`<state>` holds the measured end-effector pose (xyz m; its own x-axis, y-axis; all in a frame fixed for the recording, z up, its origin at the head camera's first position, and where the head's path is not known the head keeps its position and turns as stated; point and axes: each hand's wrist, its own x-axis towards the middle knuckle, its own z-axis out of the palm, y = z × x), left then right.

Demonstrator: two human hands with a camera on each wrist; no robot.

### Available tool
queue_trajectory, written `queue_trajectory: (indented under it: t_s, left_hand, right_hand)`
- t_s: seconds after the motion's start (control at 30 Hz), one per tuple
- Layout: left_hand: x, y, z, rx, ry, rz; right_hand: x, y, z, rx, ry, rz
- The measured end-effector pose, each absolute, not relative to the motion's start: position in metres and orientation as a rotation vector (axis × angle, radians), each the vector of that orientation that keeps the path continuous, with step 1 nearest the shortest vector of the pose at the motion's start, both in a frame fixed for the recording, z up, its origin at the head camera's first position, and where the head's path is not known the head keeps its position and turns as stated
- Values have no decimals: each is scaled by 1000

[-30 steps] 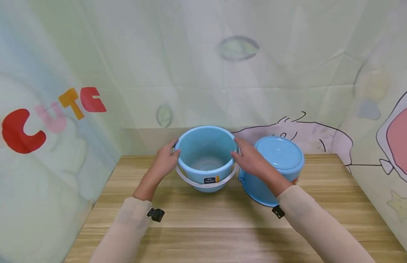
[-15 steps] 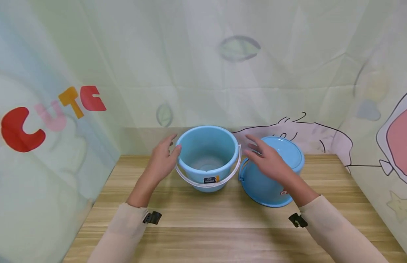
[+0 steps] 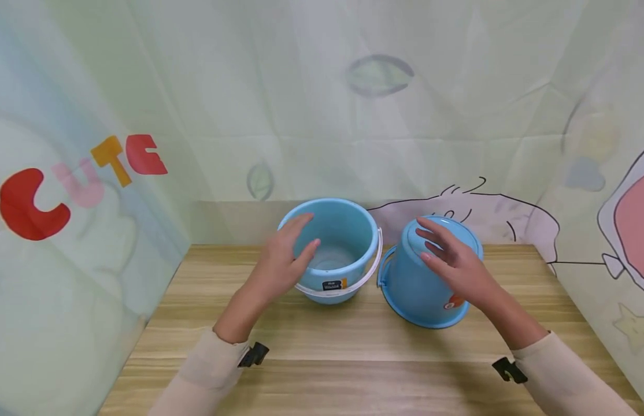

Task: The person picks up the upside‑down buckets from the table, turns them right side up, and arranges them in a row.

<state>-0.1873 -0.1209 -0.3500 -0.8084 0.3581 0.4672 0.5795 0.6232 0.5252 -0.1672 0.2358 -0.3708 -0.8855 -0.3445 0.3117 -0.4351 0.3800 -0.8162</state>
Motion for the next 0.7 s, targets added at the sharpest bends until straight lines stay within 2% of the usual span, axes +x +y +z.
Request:
queue_trajectory:
  t_s: [0.7]
  left_hand:
    - [-166, -70, -368, -1198, -2240, -926]
  right_hand:
    - [-138, 296, -391, 571, -2395, 1469]
